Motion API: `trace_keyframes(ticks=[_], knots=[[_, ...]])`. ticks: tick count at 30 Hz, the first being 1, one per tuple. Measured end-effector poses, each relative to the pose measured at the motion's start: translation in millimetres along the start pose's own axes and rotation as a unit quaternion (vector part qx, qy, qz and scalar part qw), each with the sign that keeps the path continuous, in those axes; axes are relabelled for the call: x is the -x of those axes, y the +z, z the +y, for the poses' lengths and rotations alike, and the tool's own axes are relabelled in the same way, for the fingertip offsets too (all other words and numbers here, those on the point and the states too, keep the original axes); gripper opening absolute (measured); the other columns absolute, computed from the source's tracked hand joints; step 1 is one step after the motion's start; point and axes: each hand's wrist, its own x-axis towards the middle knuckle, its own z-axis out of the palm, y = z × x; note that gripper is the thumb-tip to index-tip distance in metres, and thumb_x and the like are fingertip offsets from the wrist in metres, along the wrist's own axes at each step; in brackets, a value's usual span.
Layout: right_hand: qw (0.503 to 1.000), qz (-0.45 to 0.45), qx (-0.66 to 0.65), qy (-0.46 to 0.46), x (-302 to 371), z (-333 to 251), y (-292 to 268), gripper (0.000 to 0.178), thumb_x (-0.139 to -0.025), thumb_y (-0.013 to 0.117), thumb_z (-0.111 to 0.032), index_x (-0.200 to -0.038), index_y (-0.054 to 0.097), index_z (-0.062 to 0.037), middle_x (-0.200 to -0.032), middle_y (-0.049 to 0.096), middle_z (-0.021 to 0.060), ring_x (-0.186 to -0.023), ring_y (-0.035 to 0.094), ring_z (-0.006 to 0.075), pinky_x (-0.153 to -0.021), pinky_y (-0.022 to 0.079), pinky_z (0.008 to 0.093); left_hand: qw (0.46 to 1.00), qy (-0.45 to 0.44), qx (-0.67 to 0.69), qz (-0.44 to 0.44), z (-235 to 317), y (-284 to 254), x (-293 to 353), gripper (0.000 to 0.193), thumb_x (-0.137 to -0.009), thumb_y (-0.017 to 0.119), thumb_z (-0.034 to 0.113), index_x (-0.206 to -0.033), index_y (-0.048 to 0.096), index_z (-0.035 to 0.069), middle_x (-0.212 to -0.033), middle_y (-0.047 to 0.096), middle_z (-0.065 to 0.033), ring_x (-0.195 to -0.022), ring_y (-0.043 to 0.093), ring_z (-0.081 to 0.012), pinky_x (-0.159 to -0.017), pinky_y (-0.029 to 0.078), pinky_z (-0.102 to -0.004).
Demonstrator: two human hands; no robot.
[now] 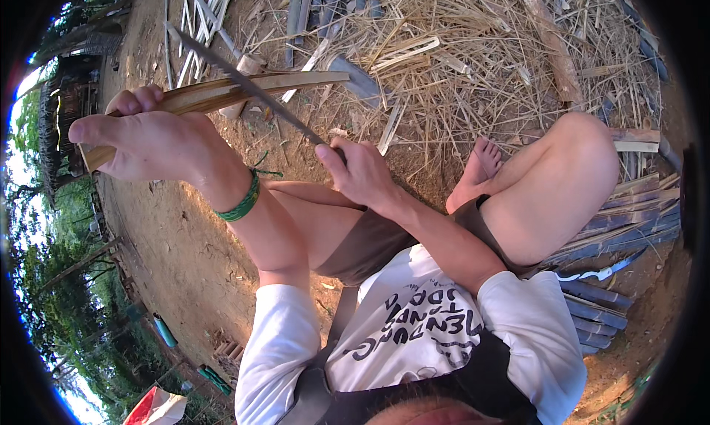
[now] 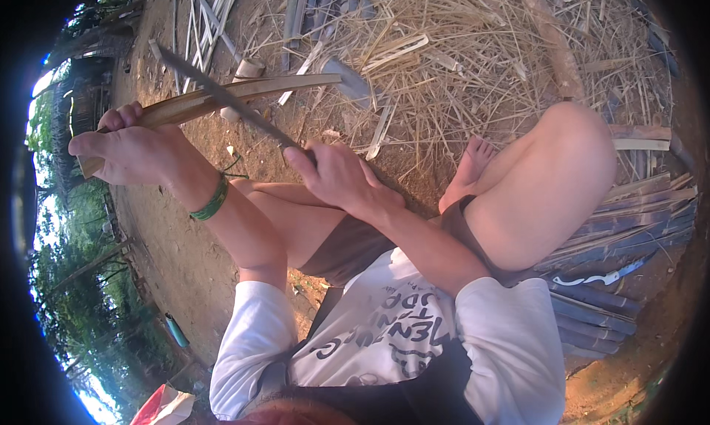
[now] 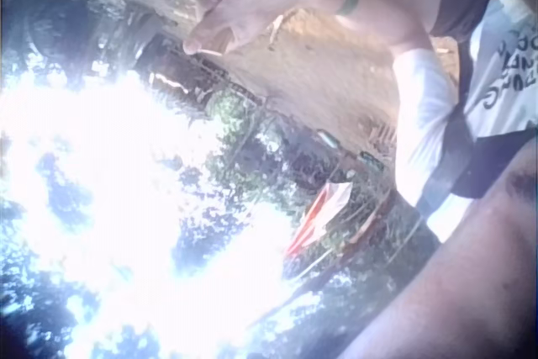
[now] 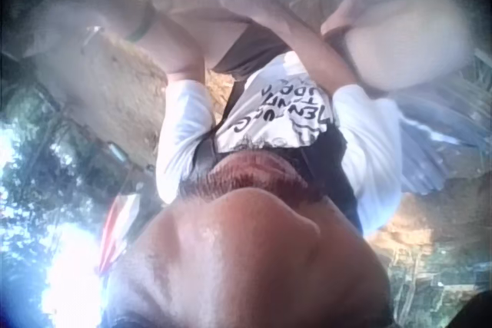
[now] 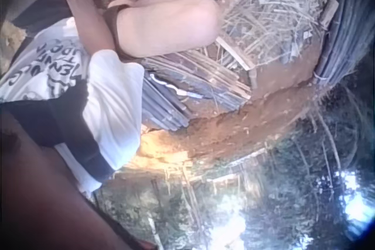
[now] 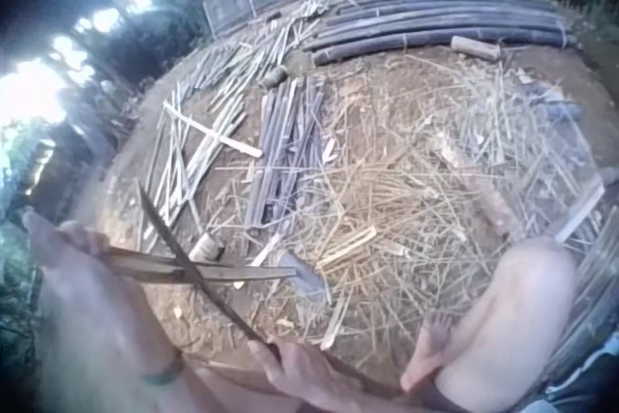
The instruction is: The person scrapes a long piece of bamboo with a blade, shaving off thin layers to smooth the surface while sitting on the ground.
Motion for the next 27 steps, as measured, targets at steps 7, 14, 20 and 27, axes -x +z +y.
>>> trace_keyframes(ticks=[7, 14, 20, 27], knots=[[0.965, -0.016, 0.029, 0.262, -4, 110, -4, 0.074, -0.100, 0.039, -0.061, -0.058, 0.058, -0.0039, -0.050, 0.056, 0.0107, -0.048, 0.057, 0.0241, -0.049, 0.044, 0.0431, 1.000, -0.004, -0.013, 0.020, 0, -1, -7, 0.049, -0.100, 0.053, 0.050, -0.081, 0.033, 0.010, -0.059, 0.039, -0.0013, -0.050, 0.042, -0.0118, -0.044, 0.037, -0.0255], [0.996, -0.015, -0.026, 0.080, -10, 55, 8, 0.074, -0.100, 0.037, -0.062, -0.059, 0.056, -0.0041, -0.050, 0.055, 0.0134, -0.048, 0.057, 0.0296, -0.054, 0.045, 0.0451, 1.000, 0.004, -0.010, 0.010, 1, 4, -5, 0.049, -0.100, 0.054, 0.050, -0.081, 0.033, 0.010, -0.059, 0.039, -0.0017, -0.050, 0.042, -0.0119, -0.044, 0.038, -0.0263], [0.931, -0.023, 0.159, 0.329, 1, 191, -14, 0.081, -0.096, 0.040, -0.066, -0.087, 0.069, 0.0087, -0.079, 0.067, 0.0319, -0.083, 0.067, 0.0484, -0.076, 0.053, 0.0519, 1.000, -0.006, -0.011, 0.011, -2, 4, -10, 0.048, -0.100, 0.054, 0.050, -0.087, 0.034, 0.009, -0.061, 0.041, -0.0026, -0.051, 0.043, -0.0117, -0.045, 0.039, -0.0266], [0.931, 0.043, 0.210, 0.297, -1, 172, -17, 0.068, -0.094, 0.050, -0.057, -0.094, 0.069, 0.0085, -0.091, 0.067, 0.0340, -0.093, 0.066, 0.0498, -0.084, 0.052, 0.0547, 0.998, -0.040, 0.002, 0.040, -5, -8, -20, 0.045, -0.103, 0.050, 0.049, -0.092, 0.035, 0.008, -0.068, 0.043, -0.0022, -0.056, 0.044, -0.0112, -0.051, 0.040, -0.0255]])
